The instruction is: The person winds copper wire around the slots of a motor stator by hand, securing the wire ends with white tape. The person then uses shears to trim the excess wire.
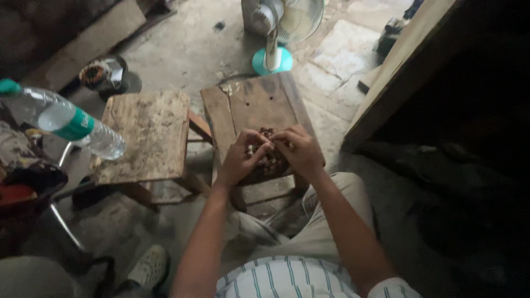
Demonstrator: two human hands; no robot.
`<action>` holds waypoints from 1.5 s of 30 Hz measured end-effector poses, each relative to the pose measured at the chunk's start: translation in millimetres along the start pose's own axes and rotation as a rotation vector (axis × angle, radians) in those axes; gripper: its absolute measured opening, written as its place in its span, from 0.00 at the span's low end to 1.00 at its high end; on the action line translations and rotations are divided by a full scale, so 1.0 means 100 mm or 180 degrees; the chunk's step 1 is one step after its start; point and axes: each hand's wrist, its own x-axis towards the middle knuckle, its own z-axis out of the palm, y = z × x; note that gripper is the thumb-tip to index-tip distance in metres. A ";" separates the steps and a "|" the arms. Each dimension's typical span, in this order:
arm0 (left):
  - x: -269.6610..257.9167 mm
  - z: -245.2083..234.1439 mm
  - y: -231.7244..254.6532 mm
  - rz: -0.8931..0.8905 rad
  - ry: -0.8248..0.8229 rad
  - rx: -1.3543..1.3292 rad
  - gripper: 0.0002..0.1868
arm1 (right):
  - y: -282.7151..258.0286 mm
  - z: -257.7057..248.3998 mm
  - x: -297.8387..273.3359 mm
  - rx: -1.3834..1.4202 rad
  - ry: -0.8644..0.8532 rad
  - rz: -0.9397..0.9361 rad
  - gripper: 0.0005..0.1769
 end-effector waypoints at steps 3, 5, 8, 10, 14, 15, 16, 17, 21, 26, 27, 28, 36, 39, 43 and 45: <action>0.00 0.00 0.11 0.0317 -0.0239 -0.0643 0.14 | -0.06 -0.03 0.02 0.0165 -0.0291 0.0395 0.07; -0.02 -0.04 0.19 0.0389 -0.0197 -0.0116 0.18 | -0.09 -0.05 0.01 0.0246 -0.0161 0.0309 0.09; -0.01 -0.03 0.29 0.0599 -0.0108 0.0707 0.20 | -0.11 -0.07 0.03 0.0530 -0.0061 0.0303 0.09; 0.01 -0.03 0.30 0.0744 -0.0068 0.1015 0.20 | -0.10 -0.07 0.05 0.0572 -0.0094 0.0400 0.09; 0.00 -0.05 0.25 0.0652 -0.0129 0.0896 0.18 | -0.09 -0.06 0.05 0.0574 -0.0315 0.0702 0.08; 0.00 -0.05 0.23 0.0553 -0.0158 0.0810 0.17 | -0.09 -0.07 0.05 0.0656 -0.0375 0.0767 0.08; -0.01 -0.05 0.22 0.0583 -0.0113 0.0706 0.17 | -0.09 -0.07 0.05 0.0623 -0.0371 0.0716 0.08; -0.01 -0.05 0.21 0.0618 -0.0068 0.0607 0.17 | -0.10 -0.07 0.05 0.0590 -0.0363 0.0660 0.08; -0.02 -0.06 0.17 0.0624 -0.0057 0.0498 0.17 | -0.13 -0.07 0.07 0.0470 -0.0407 0.0718 0.08; -0.01 -0.06 0.15 0.0509 -0.0084 0.0477 0.17 | -0.15 -0.08 0.09 0.0269 -0.0485 0.0709 0.08; -0.02 -0.06 0.15 0.0444 -0.0087 0.0440 0.17 | -0.15 -0.08 0.09 0.0250 -0.0522 0.0736 0.09; -0.01 -0.06 0.15 0.0509 -0.0078 0.0505 0.16 | -0.16 -0.08 0.09 0.0254 -0.0494 0.0652 0.09; -0.03 -0.04 0.20 0.0654 0.0085 0.0714 0.15 | -0.10 -0.07 0.06 0.0187 -0.0452 0.0421 0.07; -0.05 -0.06 0.26 0.0569 -0.0002 0.0585 0.14 | -0.10 -0.04 0.08 0.0256 -0.0449 0.0326 0.08; -0.03 -0.06 0.30 0.0626 0.0024 0.0672 0.14 | -0.09 -0.04 0.03 0.0290 -0.0411 0.0647 0.10; -0.03 -0.07 0.30 0.0762 -0.0002 0.0878 0.13 | -0.06 -0.03 0.01 0.0279 -0.0380 0.0648 0.09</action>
